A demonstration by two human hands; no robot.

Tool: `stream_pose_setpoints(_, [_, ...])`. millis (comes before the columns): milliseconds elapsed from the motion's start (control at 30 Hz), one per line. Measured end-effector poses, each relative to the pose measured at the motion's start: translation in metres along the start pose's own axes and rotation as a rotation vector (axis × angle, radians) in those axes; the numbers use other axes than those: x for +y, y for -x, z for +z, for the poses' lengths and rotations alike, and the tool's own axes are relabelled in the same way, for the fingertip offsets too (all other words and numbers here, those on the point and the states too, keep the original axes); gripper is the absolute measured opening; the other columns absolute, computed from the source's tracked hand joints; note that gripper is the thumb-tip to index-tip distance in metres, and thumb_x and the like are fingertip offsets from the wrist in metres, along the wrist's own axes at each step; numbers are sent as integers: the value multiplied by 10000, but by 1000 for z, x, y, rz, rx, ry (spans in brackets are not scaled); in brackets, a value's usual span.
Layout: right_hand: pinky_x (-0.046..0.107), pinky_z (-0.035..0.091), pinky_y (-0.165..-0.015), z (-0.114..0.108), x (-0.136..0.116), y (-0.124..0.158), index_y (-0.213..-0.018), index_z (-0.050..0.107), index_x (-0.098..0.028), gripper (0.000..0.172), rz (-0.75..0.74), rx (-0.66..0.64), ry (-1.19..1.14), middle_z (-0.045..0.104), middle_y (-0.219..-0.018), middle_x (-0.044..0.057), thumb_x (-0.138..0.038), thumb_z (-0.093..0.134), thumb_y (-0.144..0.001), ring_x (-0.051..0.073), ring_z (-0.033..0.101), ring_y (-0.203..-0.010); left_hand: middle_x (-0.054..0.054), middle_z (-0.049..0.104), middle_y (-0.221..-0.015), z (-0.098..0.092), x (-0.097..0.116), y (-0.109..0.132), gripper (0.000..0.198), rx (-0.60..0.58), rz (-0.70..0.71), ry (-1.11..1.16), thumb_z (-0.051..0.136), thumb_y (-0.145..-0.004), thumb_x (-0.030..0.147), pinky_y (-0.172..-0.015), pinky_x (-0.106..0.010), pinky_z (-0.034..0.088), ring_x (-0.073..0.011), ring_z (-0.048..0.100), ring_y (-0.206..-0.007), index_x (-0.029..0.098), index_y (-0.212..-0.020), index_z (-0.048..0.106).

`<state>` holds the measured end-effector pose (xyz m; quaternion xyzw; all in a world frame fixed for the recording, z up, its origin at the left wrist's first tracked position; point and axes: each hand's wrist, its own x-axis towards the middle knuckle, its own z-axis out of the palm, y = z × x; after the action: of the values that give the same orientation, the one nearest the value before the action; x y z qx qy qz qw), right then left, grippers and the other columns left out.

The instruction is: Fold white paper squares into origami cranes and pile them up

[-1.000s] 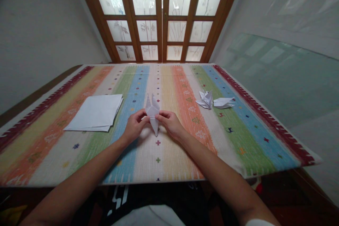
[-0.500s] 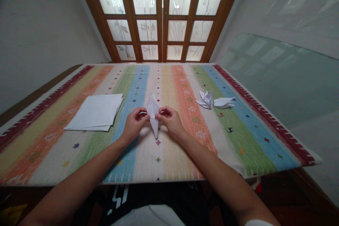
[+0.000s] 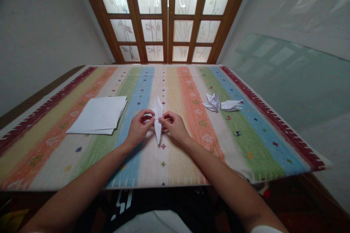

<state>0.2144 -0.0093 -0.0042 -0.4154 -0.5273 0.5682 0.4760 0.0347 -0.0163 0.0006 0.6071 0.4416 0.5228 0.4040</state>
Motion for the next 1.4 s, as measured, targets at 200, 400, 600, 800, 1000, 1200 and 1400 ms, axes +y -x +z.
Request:
stream_pose_setpoints(200, [313, 565, -678, -1, 1, 1, -863, 751, -227, 299, 32, -79, -6, 746, -849, 27, -444, 899, -722, 173, 680, -733, -64, 652, -1093, -3, 0, -2, 59, 76, 43, -56, 687, -877, 229, -742, -281, 604, -151, 701, -848, 197, -923, 707])
stream_pose_setpoints(400, [312, 528, -664, -2, 0, -1, -838, 768, -218, 319, -20, -80, 58, 757, -817, 42, -505, 875, -749, 177, 669, -719, 34, 610, -791, -1, -3, -2, 249, -26, -21, -17, 788, -842, 338, -639, -241, 484, -133, 605, -684, 222, -888, 572])
stream_pose_setpoints(600, [262, 483, -578, 2, -3, 5, -907, 575, -256, 457, 87, -122, -70, 710, -736, -39, -447, 930, -693, 140, 645, -607, 10, 652, -846, -4, -5, -7, 180, 83, 50, -64, 765, -846, 303, -730, -264, 485, -149, 594, -751, 211, -861, 610])
stream_pose_setpoints(800, [234, 381, -482, 4, -6, 7, -869, 578, -232, 406, 127, -193, -22, 718, -659, -11, -479, 875, -743, 121, 572, -503, -61, 753, -1112, -9, -4, -8, 279, 92, 71, -121, 729, -879, 262, -844, -311, 522, -186, 663, -903, 204, -1151, 722])
stream_pose_setpoints(1000, [256, 468, -560, 2, -2, 6, -945, 578, -241, 437, 167, -203, -68, 745, -706, -10, -398, 913, -713, 150, 661, -586, -97, 774, -1214, -11, -1, -8, 372, 51, 67, -178, 683, -919, 250, -814, -315, 527, -189, 667, -890, 200, -1280, 757])
stream_pose_setpoints(1200, [322, 565, -666, -1, 4, 5, -976, 586, -246, 441, 195, -228, -119, 783, -795, 31, -397, 923, -735, 189, 733, -690, -78, 795, -1088, -11, -4, -8, 311, 139, 8, -191, 688, -939, 313, -680, -271, 488, -133, 584, -679, 193, -1206, 794])
stream_pose_setpoints(1400, [322, 592, -686, -1, 7, 4, -908, 584, -226, 442, 204, -231, -113, 784, -806, 53, -453, 925, -741, 187, 744, -712, -91, 800, -1112, -12, -3, -9, 304, 199, -1, -158, 719, -914, 335, -618, -244, 500, -125, 586, -656, 179, -1160, 803])
